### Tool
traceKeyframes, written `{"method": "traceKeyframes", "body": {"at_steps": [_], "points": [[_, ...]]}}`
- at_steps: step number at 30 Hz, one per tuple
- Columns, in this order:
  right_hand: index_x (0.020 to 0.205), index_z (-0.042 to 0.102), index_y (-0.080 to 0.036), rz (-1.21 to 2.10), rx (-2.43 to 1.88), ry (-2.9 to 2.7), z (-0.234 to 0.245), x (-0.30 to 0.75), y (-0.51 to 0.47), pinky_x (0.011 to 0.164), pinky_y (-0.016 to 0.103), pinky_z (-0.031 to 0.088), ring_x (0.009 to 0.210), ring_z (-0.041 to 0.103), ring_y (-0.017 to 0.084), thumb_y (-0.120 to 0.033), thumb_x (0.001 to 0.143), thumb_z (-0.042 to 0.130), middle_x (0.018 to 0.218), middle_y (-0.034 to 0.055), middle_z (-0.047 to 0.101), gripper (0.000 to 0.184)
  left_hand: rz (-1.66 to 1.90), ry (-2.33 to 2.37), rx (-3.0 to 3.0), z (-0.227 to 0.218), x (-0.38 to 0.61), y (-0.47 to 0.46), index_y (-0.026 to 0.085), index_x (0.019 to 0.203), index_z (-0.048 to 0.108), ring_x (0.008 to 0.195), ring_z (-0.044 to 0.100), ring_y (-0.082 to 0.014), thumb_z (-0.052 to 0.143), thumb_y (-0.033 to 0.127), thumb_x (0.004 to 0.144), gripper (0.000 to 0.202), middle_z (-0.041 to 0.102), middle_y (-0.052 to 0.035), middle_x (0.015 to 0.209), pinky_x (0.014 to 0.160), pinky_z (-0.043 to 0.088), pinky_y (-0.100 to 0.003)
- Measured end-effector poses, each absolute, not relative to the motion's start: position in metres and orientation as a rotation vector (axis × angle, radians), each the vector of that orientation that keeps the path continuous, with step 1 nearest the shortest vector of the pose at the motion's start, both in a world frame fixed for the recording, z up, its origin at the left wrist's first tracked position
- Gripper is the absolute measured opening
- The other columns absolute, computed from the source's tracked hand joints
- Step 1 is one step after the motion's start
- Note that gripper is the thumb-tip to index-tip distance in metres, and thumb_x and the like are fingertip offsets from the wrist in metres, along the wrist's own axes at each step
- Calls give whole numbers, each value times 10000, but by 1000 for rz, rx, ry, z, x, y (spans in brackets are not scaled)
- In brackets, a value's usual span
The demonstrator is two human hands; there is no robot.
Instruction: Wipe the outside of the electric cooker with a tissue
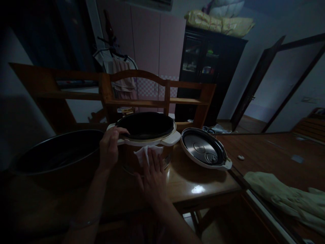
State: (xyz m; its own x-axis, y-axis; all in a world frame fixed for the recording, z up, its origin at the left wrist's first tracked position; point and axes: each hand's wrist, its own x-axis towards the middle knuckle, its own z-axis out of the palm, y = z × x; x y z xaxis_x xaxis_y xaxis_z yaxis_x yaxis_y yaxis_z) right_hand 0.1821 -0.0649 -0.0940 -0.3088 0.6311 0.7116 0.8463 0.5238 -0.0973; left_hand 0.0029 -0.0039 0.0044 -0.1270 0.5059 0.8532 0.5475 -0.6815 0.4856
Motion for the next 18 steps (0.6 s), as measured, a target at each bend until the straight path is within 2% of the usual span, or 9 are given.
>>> {"method": "traceKeyframes", "body": {"at_steps": [12,18], "points": [[1630,120,-187,-388,-1179,-2153,-114,175,-75,1255,542,250,1563,158,281,-380,1016,516,1687,78,182,754,-1964,-1236,-2043,4,3,-2,240,903,673,1057,613,-217,276,372,1054,444,700,-43,999,1099,392,-411],[1630,97,-176,-416,-1170,-2105,-115,175,-69,1259,525,236,1564,157,267,-387,1028,499,1684,73,198,754,-1972,-1235,-2059,3,1,-2,234,928,679,1068,611,-209,283,362,1055,436,696,-43,1034,1101,387,-405]]}}
